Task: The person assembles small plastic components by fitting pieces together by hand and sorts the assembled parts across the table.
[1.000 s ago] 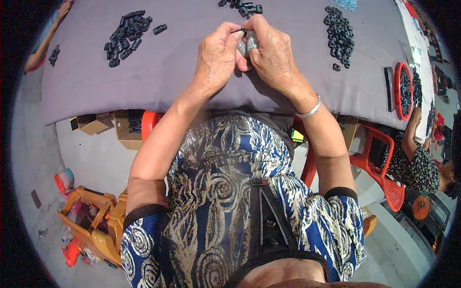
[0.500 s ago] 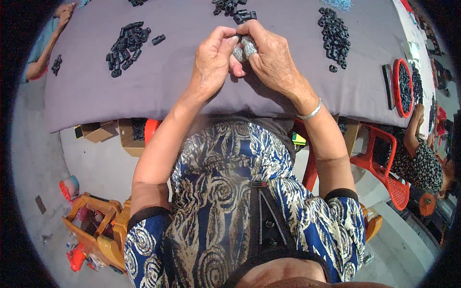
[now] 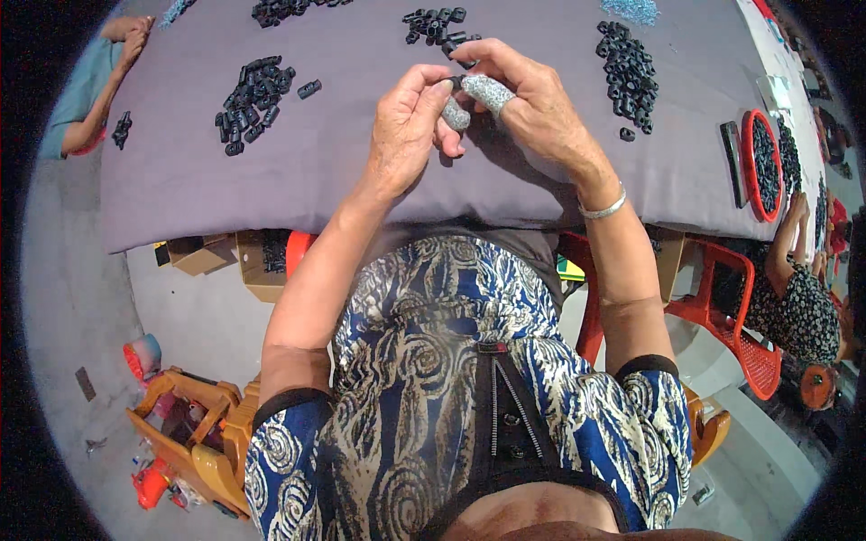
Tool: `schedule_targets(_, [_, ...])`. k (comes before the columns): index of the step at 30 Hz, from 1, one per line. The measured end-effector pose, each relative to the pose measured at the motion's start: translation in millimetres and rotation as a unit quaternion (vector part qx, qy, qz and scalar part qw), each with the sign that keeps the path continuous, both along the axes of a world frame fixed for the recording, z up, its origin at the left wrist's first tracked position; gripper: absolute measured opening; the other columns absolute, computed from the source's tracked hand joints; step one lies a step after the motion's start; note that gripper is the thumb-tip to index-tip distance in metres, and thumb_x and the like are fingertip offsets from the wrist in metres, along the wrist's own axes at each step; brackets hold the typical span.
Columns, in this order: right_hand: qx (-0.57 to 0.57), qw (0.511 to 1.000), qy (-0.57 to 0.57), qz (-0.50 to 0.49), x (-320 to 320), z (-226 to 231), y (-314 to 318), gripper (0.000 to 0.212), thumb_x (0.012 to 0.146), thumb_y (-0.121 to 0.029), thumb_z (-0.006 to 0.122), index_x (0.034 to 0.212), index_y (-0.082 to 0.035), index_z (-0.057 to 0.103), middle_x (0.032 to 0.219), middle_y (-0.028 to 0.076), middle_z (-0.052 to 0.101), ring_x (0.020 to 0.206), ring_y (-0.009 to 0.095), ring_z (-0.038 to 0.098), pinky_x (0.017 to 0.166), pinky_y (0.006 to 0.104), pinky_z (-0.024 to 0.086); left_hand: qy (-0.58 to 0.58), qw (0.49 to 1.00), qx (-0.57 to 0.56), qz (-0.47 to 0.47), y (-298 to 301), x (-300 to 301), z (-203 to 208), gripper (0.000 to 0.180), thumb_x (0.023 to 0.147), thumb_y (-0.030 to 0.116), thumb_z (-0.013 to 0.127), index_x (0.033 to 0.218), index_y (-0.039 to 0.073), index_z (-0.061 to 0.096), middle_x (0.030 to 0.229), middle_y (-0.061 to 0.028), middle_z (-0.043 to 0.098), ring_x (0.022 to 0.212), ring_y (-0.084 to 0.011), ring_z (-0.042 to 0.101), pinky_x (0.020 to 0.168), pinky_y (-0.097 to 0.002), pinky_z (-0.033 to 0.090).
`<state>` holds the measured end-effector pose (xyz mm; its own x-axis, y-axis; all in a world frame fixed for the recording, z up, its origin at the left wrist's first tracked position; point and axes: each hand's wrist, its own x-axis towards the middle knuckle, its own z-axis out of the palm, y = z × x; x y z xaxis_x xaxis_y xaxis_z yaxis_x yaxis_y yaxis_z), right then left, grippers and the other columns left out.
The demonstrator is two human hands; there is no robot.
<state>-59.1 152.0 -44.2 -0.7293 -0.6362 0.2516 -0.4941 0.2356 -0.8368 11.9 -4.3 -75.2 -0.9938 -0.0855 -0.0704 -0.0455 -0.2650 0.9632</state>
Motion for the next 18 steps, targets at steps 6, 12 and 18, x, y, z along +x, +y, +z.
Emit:
schedule_targets(6, [-0.097, 0.966, -0.238, -0.011, -5.1, -2.4, 2.7, 0.016, 0.092, -0.017, 0.055, 0.100, -0.003, 0.059, 0.081, 0.002, 0.062, 0.069, 0.007, 0.055, 0.061, 0.0234, 0.046, 0.008, 0.999, 0.031, 0.016, 3.4, -1.0, 0.0, 0.024, 0.098, 0.018, 0.047, 0.114, 0.000, 0.049, 0.074, -0.0059, 0.058, 0.051, -0.0107, 0.055, 0.050, -0.0267, 0.052])
schedule_targets(12, [-0.102, 0.927, -0.361, 0.025, 2.4, -4.4, -6.1, 0.036, 0.095, -0.040, 0.048, 0.090, -0.007, 0.061, 0.068, 0.001, 0.058, 0.051, 0.006, 0.050, 0.043, 0.0221, 0.045, 0.039, 0.998, -0.032, 0.047, 2.4, 1.0, -3.8, 0.019, 0.096, 0.012, 0.049, 0.109, 0.000, 0.057, 0.088, -0.0035, 0.053, 0.070, -0.0090, 0.055, 0.058, -0.0237, 0.048])
schedule_targets(18, [-0.177, 0.849, -0.476, 0.149, 7.6, -6.0, -2.8, 0.041, 0.092, -0.046, 0.051, 0.083, -0.006, 0.056, 0.061, 0.000, 0.050, 0.043, 0.008, 0.045, 0.036, 0.0233, 0.037, 0.054, 0.995, 0.014, 0.078, 15.1, 8.7, 16.5, 0.018, 0.096, 0.012, 0.052, 0.112, 0.004, 0.055, 0.094, 0.0005, 0.053, 0.080, -0.0089, 0.053, 0.072, -0.0247, 0.046])
